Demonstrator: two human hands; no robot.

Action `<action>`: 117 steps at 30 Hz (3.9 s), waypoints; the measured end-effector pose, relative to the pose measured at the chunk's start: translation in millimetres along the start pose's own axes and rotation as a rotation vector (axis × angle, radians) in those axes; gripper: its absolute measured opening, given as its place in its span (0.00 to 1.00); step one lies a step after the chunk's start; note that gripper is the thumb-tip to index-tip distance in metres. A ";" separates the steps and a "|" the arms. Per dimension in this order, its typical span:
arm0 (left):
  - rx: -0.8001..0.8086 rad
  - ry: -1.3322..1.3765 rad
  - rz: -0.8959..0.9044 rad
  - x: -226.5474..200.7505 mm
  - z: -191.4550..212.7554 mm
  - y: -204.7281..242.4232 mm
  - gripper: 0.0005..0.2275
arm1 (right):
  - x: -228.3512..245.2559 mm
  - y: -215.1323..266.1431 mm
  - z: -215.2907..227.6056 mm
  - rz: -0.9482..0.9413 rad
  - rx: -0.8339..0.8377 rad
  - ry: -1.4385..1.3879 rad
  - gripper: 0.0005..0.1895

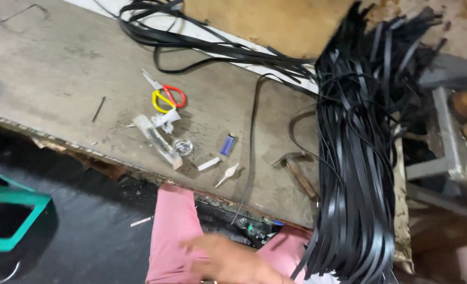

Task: The person repeatedly applies a white substance to a black rubber tube and uses a hammer to press it into place. They handle multiple tubes from a pile, applying the substance and hammering each one before moving to the next.

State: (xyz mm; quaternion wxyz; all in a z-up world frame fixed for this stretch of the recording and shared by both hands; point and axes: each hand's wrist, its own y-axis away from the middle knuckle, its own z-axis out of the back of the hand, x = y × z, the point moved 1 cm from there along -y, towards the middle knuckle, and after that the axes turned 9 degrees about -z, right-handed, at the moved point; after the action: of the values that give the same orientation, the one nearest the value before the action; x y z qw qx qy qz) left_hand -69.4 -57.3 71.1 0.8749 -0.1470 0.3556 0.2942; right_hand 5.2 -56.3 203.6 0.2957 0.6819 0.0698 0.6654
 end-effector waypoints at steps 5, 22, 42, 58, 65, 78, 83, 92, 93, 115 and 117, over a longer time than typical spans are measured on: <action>0.066 0.008 0.086 51.0 63.4 -2.3 0.13 | -153.6 -29.0 90.9 0.164 -1.113 0.577 0.16; -0.442 -0.298 0.409 145.7 123.0 -32.5 0.14 | -222.3 -38.3 124.3 0.166 -1.344 1.042 0.22; -0.800 0.742 0.283 169.7 124.5 -51.3 0.18 | -187.6 -18.6 128.2 -0.198 -0.945 0.865 0.45; -0.791 0.606 0.100 183.8 114.0 -64.8 0.12 | -169.8 -21.0 123.5 -0.393 -0.863 0.884 0.48; -0.806 0.458 0.045 182.5 109.4 -65.7 0.10 | -176.4 -23.9 124.1 -0.343 -0.908 0.891 0.47; -0.772 0.412 0.073 186.9 100.6 -65.3 0.07 | -179.0 -25.6 122.2 -0.318 -0.952 0.939 0.46; -0.792 0.375 0.012 182.3 102.8 -64.0 0.07 | -173.5 -22.3 122.4 -0.299 -0.956 0.929 0.45; -0.815 0.387 -0.022 183.6 103.7 -63.9 0.08 | -179.3 -25.2 121.8 -0.260 -0.998 0.961 0.45; -0.815 0.388 -0.021 184.9 102.6 -63.6 0.08 | -180.2 -25.6 121.7 -0.260 -0.997 0.960 0.45; -0.780 0.260 -0.118 181.4 101.1 -62.0 0.06 | -175.8 -24.5 120.5 -0.343 -0.938 0.932 0.43; -0.772 0.229 -0.140 183.9 100.2 -61.6 0.06 | -176.7 -25.4 121.5 -0.359 -0.938 0.920 0.45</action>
State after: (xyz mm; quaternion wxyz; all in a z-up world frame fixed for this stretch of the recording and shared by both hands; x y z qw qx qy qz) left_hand 128.0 16.6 14.3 0.7282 -0.5201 0.3032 0.3275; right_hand 109.5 -159.7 45.3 0.6064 0.1070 0.0046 0.7879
